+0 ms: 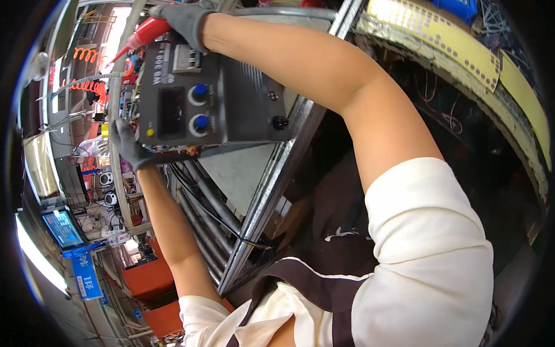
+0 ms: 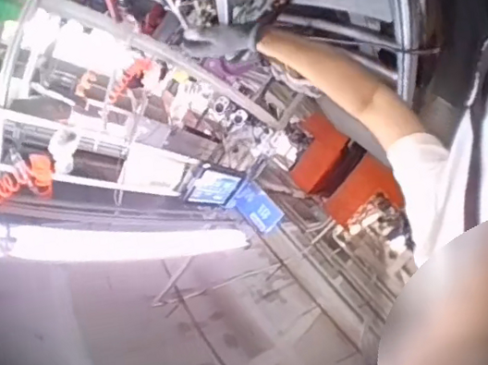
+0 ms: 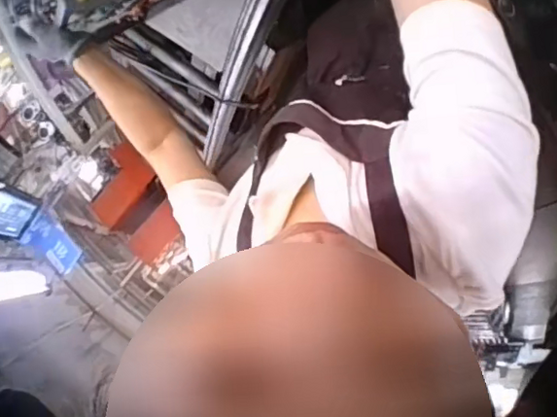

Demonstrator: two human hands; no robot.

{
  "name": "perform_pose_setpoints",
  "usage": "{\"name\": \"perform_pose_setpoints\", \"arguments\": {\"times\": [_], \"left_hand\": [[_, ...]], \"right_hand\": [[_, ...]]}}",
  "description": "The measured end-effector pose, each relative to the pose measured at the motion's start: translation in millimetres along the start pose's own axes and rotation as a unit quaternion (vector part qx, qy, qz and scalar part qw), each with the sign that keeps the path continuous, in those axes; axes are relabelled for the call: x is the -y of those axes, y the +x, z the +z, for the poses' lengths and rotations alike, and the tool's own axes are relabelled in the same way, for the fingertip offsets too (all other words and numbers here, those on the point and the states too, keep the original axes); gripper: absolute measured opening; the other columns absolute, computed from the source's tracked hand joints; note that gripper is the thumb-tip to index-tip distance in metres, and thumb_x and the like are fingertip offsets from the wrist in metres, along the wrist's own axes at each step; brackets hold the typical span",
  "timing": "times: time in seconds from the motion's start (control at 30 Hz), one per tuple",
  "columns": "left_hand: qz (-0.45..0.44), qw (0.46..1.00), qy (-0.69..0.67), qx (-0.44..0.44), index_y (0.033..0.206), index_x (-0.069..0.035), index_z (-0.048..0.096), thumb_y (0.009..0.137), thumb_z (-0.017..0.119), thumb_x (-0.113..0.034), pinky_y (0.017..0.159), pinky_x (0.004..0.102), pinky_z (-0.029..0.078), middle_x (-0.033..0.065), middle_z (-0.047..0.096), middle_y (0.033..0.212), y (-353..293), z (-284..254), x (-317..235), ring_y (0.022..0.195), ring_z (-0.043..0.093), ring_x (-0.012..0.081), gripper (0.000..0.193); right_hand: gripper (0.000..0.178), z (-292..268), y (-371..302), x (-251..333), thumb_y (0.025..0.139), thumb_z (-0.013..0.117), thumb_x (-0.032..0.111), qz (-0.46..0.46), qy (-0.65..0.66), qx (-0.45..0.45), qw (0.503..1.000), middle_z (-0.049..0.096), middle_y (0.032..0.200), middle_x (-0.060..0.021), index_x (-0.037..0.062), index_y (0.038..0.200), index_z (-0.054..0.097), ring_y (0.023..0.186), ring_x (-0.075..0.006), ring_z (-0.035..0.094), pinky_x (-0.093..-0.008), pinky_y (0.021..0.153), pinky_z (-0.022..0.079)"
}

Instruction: Manually assemble and apply adhesive or sealant to internal components of an electronic device on a factory production line.

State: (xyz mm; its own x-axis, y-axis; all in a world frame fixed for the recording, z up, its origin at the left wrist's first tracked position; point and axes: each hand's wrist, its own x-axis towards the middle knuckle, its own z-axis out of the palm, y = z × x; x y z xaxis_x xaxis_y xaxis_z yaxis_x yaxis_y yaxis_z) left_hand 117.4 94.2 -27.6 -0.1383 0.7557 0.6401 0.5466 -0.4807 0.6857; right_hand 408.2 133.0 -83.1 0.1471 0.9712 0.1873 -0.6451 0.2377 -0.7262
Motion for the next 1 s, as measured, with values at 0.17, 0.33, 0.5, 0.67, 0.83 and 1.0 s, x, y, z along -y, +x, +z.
{"name": "perform_pose_setpoints", "arguments": {"times": [0.17, 0.33, 0.5, 0.67, 0.83, 1.0], "left_hand": [[0.034, 0.999, 0.018, 0.03, 0.125, 0.003, 0.048, 0.096, 0.049, -0.038, 0.087, 0.0327, 0.045, 0.0114, 0.055, 0.111, 14.9, -0.5, 10.7, 0.098, 0.054, 0.0203, 0.05], [0.209, 0.939, 0.258, 0.086, 0.107, 0.001, 0.058, 0.091, 0.055, -0.042, 0.076, 0.0374, 0.046, 0.0158, 0.061, 0.091, 61.1, -45.8, 14.7, 0.081, 0.055, 0.0246, 0.046], [0.092, 0.968, 0.209, 0.108, 0.121, 0.001, 0.056, 0.09, 0.052, -0.048, 0.09, 0.0356, 0.041, 0.0181, 0.06, 0.115, 31.5, -29.1, -20.6, 0.104, 0.055, 0.0258, 0.059], [0.013, 1.0, -0.018, -0.022, 0.118, 0.0, 0.055, 0.094, 0.052, -0.033, 0.094, 0.0334, 0.037, 0.0102, 0.056, 0.112, -84.3, -38.6, -106.5, 0.104, 0.05, 0.0189, 0.041], [0.039, 0.995, -0.097, -0.004, 0.129, 0.0, 0.048, 0.093, 0.055, -0.029, 0.1, 0.034, 0.033, 0.014, 0.048, 0.12, -138.5, 5.6, -85.1, 0.114, 0.045, 0.0234, 0.046], [0.161, 0.961, 0.18, -0.134, 0.127, -0.002, 0.051, 0.091, 0.051, -0.037, 0.108, 0.0451, 0.022, 0.0234, 0.044, 0.131, -129.6, -4.9, -70.8, 0.126, 0.036, 0.0361, 0.051]], "right_hand": [[0.039, -1.1, -44.1, 3.0, 0.09, 0.051, 0.043, -0.04, 0.103, 0.016, 0.994, 0.063, 0.082, -0.005, 0.007, 0.094, 0.066, 0.067, -0.0136, 0.054, -0.0286, 0.062, 0.044], [0.035, 29.9, -85.1, 15.0, 0.092, 0.048, 0.039, -0.139, 0.169, 0.043, 0.975, 0.062, 0.074, -0.0044, 0.0091, 0.094, 0.066, 0.063, -0.012, 0.057, -0.0262, 0.061, 0.048], [0.04, 1.7, -116.2, 28.2, 0.097, 0.04, 0.036, 0.08, 0.304, 0.158, 0.936, 0.067, 0.093, -0.0107, 0.0035, 0.104, 0.062, 0.074, -0.0188, 0.064, -0.032, 0.073, 0.056], [0.034, 13.6, -126.6, 29.7, 0.096, 0.045, 0.033, 0.002, 0.238, 0.068, 0.969, 0.065, 0.089, -0.0067, 0.0039, 0.106, 0.06, 0.066, -0.0126, 0.057, -0.0221, 0.057, 0.049], [0.029, 13.6, -141.5, 28.4, 0.095, 0.051, 0.032, -0.014, 0.31, 0.091, 0.946, 0.065, 0.093, -0.0035, 0.0065, 0.104, 0.06, 0.071, -0.0104, 0.059, -0.0184, 0.053, 0.044], [0.03, 38.6, -173.9, 9.8, 0.092, 0.058, 0.035, -0.025, 0.325, 0.072, 0.943, 0.065, 0.09, -0.0007, 0.01, 0.106, 0.06, 0.072, -0.012, 0.061, -0.0227, 0.061, 0.046]]}}
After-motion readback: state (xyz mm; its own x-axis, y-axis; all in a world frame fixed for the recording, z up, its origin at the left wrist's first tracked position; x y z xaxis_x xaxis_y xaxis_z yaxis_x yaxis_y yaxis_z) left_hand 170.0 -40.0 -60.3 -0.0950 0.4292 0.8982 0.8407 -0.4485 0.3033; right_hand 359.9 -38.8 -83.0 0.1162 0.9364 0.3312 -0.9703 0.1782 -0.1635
